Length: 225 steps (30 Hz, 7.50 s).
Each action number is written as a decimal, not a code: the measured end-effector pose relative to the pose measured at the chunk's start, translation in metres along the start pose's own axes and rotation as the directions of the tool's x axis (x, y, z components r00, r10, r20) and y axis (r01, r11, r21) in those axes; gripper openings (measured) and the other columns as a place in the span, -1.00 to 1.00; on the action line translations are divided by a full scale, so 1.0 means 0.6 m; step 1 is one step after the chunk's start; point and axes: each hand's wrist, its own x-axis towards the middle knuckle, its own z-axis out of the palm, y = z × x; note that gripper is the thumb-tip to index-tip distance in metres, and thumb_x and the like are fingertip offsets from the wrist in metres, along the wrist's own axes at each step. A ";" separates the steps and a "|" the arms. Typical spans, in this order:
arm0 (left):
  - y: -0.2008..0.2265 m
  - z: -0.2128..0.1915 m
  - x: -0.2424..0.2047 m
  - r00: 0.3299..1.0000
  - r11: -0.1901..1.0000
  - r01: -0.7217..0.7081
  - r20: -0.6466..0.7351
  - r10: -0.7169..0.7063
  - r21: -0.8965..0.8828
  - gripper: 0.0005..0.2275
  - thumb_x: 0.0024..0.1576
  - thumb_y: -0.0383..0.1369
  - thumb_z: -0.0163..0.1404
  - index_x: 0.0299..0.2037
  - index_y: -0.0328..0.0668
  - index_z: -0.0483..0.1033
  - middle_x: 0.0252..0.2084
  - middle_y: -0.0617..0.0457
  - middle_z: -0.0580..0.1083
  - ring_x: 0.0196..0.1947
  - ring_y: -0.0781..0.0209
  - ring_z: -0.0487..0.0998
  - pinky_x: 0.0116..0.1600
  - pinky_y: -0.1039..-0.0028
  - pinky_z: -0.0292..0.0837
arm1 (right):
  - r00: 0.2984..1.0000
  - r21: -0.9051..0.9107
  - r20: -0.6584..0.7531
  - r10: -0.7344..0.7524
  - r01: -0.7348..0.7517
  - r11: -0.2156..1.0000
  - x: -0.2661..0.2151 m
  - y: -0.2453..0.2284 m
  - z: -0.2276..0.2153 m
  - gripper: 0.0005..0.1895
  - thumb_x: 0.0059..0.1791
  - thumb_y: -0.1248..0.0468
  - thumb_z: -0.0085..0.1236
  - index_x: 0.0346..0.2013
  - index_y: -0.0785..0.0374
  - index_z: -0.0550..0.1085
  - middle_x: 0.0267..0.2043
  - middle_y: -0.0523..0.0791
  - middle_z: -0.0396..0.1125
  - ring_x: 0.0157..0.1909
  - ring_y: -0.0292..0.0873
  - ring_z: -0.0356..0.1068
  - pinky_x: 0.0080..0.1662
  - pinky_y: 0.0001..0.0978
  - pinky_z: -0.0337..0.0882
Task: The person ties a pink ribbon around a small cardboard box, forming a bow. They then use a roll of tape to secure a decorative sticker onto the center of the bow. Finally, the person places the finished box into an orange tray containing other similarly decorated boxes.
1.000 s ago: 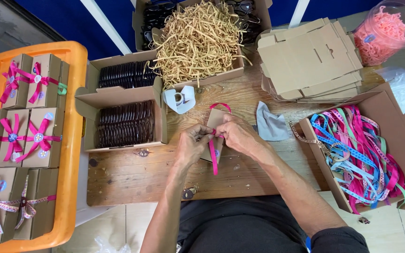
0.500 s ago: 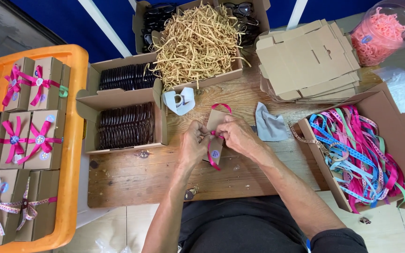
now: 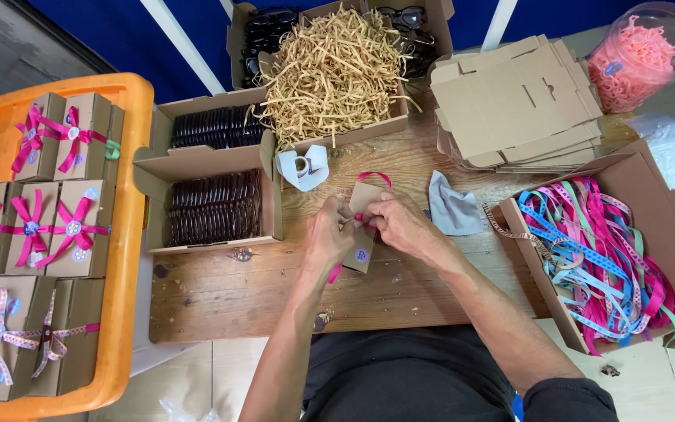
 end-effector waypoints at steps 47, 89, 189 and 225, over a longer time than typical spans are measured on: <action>0.019 -0.050 0.002 0.986 0.999 -0.002 0.168 0.008 -0.039 -0.83 0.07 -0.33 0.18 -0.17 -0.02 0.50 -0.22 -0.02 0.65 -0.07 -0.05 0.65 0.00 0.13 0.51 | 0.797 0.479 -0.253 0.548 -0.388 0.787 -0.018 -0.094 0.011 -0.83 -0.09 0.21 0.32 -0.55 0.17 0.58 -0.49 -0.13 0.27 -0.37 -0.23 0.25 -0.32 -0.39 0.30; 0.002 -0.035 -0.001 0.989 0.993 0.037 0.144 -0.020 -0.112 -0.74 0.08 -0.35 0.15 -0.10 -0.06 0.35 -0.24 0.07 0.66 -0.14 0.00 0.65 -0.03 0.21 0.48 | 0.963 0.133 0.030 0.268 -0.270 0.954 0.027 -0.124 -0.050 -0.90 -0.07 0.35 0.18 -0.32 0.09 0.61 -0.45 -0.10 0.47 -0.35 -0.15 0.49 -0.25 -0.35 0.45; -0.009 -0.042 -0.087 0.988 0.934 0.146 -0.007 -0.157 -0.325 -0.54 0.07 -0.34 0.20 0.14 -0.13 0.28 0.03 -0.15 0.56 0.13 -0.10 0.58 0.19 0.11 0.49 | 0.951 0.089 -0.058 0.305 -0.299 0.950 0.003 -0.032 -0.041 -0.64 -0.05 0.11 0.31 -0.06 0.16 0.43 -0.04 0.08 0.35 0.16 0.19 0.36 0.12 0.02 0.36; -0.064 0.027 -0.055 0.819 0.948 -0.292 -0.544 0.181 -0.124 -0.93 0.18 -0.33 0.10 -0.22 -0.03 0.49 0.23 -0.07 0.37 0.39 -0.25 0.27 0.29 -0.08 0.12 | 0.811 0.357 -0.388 0.438 -0.306 0.883 -0.050 -0.116 0.005 -0.79 -0.01 0.16 0.30 -0.40 0.25 0.57 0.28 0.05 0.28 0.33 0.15 0.26 0.36 -0.04 0.15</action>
